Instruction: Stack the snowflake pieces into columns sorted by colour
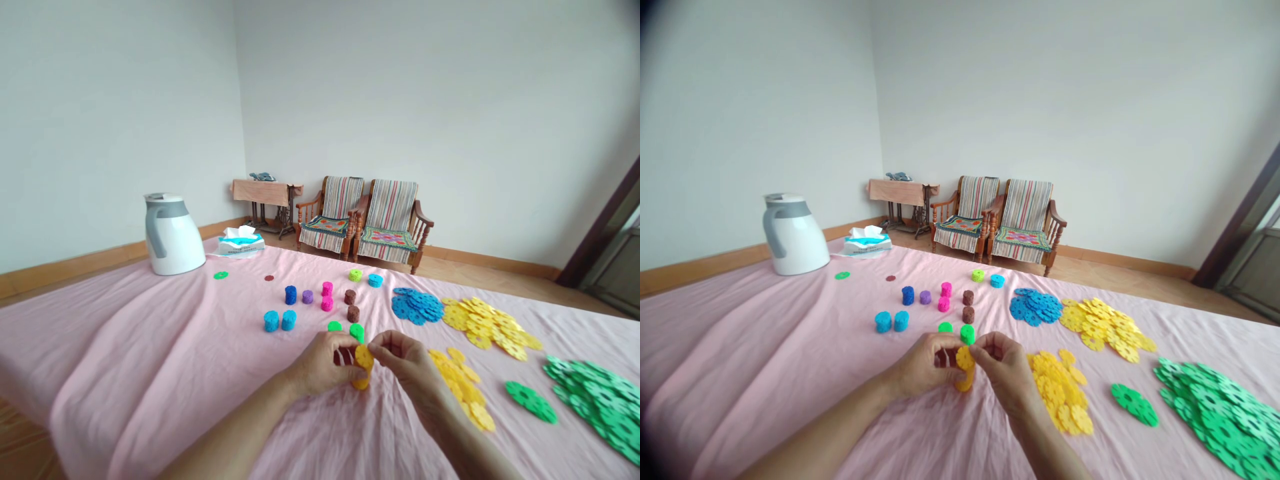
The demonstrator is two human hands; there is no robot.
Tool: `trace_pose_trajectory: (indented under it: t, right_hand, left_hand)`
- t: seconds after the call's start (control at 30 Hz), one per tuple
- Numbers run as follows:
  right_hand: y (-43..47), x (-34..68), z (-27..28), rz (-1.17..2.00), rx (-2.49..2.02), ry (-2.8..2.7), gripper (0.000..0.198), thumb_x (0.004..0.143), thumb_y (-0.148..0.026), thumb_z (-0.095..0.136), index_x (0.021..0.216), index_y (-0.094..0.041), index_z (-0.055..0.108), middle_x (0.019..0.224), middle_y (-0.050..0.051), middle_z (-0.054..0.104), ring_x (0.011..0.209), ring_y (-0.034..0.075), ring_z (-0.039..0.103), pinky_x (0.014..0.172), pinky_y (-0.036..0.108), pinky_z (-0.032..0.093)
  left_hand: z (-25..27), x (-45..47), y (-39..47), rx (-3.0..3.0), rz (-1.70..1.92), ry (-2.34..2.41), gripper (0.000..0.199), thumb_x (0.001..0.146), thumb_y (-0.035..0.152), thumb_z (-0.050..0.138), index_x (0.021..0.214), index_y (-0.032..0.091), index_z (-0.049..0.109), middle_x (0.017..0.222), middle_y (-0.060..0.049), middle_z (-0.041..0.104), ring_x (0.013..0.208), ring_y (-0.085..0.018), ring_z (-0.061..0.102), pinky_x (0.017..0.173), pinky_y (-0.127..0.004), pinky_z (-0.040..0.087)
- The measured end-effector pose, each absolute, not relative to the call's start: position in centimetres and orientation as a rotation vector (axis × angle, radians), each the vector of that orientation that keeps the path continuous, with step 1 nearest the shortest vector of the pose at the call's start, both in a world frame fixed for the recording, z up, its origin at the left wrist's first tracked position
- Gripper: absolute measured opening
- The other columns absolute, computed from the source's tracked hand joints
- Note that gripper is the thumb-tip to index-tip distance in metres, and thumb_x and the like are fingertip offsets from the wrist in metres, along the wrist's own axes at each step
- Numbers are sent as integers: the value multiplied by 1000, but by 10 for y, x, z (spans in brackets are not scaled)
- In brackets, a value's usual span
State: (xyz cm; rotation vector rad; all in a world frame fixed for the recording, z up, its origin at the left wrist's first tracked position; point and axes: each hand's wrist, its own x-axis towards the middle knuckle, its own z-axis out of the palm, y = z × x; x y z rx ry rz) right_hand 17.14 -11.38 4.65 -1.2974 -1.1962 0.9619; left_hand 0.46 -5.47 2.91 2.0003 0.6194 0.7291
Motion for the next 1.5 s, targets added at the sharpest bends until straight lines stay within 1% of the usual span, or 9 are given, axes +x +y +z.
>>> trace_pose_trajectory:
  t: [0.13,0.33,0.47,0.57,0.7,0.9,1.07,1.23,1.5]
  right_hand:
    - [-114,173,45,877,-1361,-1236,36,66,-53,68,65,-17,63,64,3,65,63,16,58,58,26,42]
    - [-114,178,44,830,-1400,-1223,27,70,-44,63,67,-17,62,63,2,63,62,15,55,59,26,42]
    - [-113,184,38,823,-1452,-1282,18,69,-36,61,69,-18,63,64,2,63,64,16,57,59,26,43]
    - [-114,187,33,851,-1473,-1386,14,67,-28,59,73,-17,65,68,2,66,66,16,59,61,26,44]
    - [-118,185,32,795,-1563,-1598,16,68,-18,52,74,-18,67,69,1,69,66,16,61,60,25,43]
    - [-124,176,35,771,-1613,-1720,22,67,-9,48,72,-19,67,70,1,71,64,15,62,59,23,43]
    - [-126,175,35,783,-1597,-1740,21,68,-10,51,77,-20,67,77,1,73,68,15,65,61,22,45]
    - [-129,171,35,703,-1642,-1764,22,68,-10,51,79,-20,68,79,1,71,68,15,64,63,23,45]
    - [-128,169,26,590,-1635,-1783,15,69,-13,52,77,-19,64,75,1,67,65,15,61,59,23,42]
  left_hand:
    - [29,4,-55,2004,731,638,32,72,42,74,88,14,71,74,-1,62,61,-11,51,56,-21,38]
    - [29,4,-56,1983,721,670,29,70,36,76,90,15,72,74,0,62,60,-10,49,56,-20,38]
    - [33,2,-55,1977,734,663,41,65,38,80,98,16,72,82,-2,65,65,-13,53,60,-22,41]
    - [35,-1,-52,1946,770,643,48,66,45,78,103,15,71,87,-5,65,70,-15,56,63,-24,43]
    - [34,-4,-49,1947,794,613,49,68,51,76,101,15,72,88,-6,65,71,-14,56,64,-25,43]
    - [34,-1,-52,1981,799,637,43,70,49,76,96,16,74,85,-5,67,67,-13,55,62,-23,43]
    - [35,-2,-51,1971,780,642,41,70,46,76,97,15,73,87,-6,67,69,-13,56,63,-24,43]
    - [32,-7,-47,2004,694,690,48,64,39,81,104,14,70,83,-5,65,66,-13,56,60,-23,43]
    - [30,-7,-47,2148,636,669,29,67,23,75,96,18,73,72,-1,62,61,-12,53,55,-21,40]
